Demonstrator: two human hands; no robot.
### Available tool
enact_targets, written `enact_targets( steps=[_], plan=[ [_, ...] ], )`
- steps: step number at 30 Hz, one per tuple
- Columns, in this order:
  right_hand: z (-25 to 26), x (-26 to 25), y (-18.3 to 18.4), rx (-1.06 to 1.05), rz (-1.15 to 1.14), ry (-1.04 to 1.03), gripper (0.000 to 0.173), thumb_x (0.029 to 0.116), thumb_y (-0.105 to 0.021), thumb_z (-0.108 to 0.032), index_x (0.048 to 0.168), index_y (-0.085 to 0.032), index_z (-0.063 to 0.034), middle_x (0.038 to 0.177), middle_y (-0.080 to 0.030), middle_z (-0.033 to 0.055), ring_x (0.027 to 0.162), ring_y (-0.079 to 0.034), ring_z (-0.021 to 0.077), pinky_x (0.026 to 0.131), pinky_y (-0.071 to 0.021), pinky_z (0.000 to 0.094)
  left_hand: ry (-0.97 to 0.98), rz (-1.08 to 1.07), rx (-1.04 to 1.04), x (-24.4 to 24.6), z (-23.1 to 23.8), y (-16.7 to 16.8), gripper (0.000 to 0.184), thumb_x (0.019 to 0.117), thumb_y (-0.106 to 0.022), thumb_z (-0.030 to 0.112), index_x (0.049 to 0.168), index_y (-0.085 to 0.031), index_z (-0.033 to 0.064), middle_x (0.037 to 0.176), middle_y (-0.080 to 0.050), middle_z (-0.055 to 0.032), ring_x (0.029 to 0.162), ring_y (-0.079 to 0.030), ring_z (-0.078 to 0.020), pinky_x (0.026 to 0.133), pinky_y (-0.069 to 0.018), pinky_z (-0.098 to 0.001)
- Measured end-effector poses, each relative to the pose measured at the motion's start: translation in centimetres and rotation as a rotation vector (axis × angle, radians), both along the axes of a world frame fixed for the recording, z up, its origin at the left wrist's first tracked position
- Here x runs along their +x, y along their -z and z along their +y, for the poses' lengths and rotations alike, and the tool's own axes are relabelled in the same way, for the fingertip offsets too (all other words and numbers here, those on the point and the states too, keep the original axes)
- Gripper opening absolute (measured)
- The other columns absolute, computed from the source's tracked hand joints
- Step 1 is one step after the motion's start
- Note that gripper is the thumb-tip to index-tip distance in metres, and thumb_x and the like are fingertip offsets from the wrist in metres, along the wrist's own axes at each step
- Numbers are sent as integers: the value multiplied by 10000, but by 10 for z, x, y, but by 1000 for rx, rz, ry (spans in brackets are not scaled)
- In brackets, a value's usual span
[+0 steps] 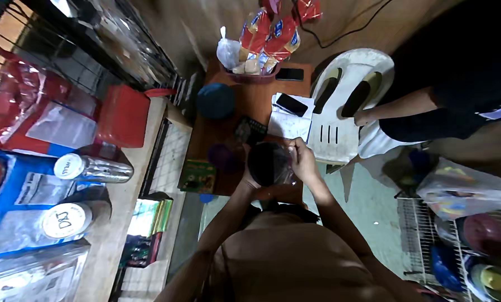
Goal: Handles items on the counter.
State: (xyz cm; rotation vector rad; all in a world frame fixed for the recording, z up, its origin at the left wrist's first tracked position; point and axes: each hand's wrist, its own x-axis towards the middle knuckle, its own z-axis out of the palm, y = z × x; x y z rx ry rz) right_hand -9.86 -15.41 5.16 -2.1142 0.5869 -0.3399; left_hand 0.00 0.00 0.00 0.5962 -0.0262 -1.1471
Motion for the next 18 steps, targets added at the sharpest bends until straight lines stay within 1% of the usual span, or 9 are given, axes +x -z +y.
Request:
enact_targets(
  steps=[2,4,6,10,12,13,14,16,18],
  plan=[
    [-8,0,1,-16,76,1,193,1073,-487,-95,1166,-587,41,938,-682,227,865,-699,371,807,-562,547,-8,-22,-48,4,-1,-2,794,914,-223,837,1152,-694,244,1009,-738,-8,886,-705,-122,720,-605,-331],
    [-15,0,3,8,135,30,197,1077,-493,-108,1187,-580,30,966,-689,214,849,-715,351,797,-585,534,3,-12,-76,6,-2,-4,779,926,-230,818,1193,-686,246,1084,-736,-26,953,-709,-158,773,-610,-369],
    [-25,-1,6,29,144,86,204,1052,-534,-80,1217,-570,34,1011,-691,231,901,-715,373,836,-583,560,48,19,-163,10,-3,0,814,900,-310,810,1336,-626,200,1263,-684,-113,1112,-668,-277,884,-579,-488],
    [-44,1,24,-15,86,177,207,1055,-515,-77,1200,-577,57,992,-681,249,927,-695,394,849,-555,564,-55,2,-167,15,10,18,705,892,-422,761,1264,-654,208,1163,-707,-74,1029,-686,-227,835,-588,-466],
    [-53,4,32,-8,55,185,215,1069,-473,-76,1191,-577,67,986,-673,246,915,-688,379,846,-550,549,-145,-6,-103,13,15,16,582,920,-410,719,1109,-691,245,1003,-732,-15,901,-708,-162,735,-607,-401],
    [-56,7,36,-9,48,183,211,1070,-466,-72,1183,-574,70,975,-669,248,903,-685,378,836,-546,548,-190,10,-95,15,16,16,551,938,-403,682,1095,-695,242,998,-736,-16,907,-711,-163,745,-609,-408],
    [-57,11,40,-8,50,184,213,1074,-461,-76,1185,-570,69,975,-667,250,903,-684,381,835,-545,550,-211,12,-112,18,17,19,547,944,-411,660,1114,-693,224,1025,-735,-33,935,-710,-181,770,-607,-429],
    [-60,20,50,7,67,216,222,1075,-465,-88,1203,-568,61,1001,-675,259,937,-693,393,857,-550,561,-177,-13,-151,26,21,33,621,946,-428,669,1262,-639,178,1168,-699,-89,1046,-681,-238,848,-586,-481],
    [-64,28,65,60,89,244,234,1069,-478,-85,1228,-560,65,1044,-673,269,973,-687,405,883,-543,568,-145,41,-125,26,23,31,665,893,-475,708,1282,-638,194,1181,-702,-96,1040,-689,-254,824,-593,-498]
  ],
)
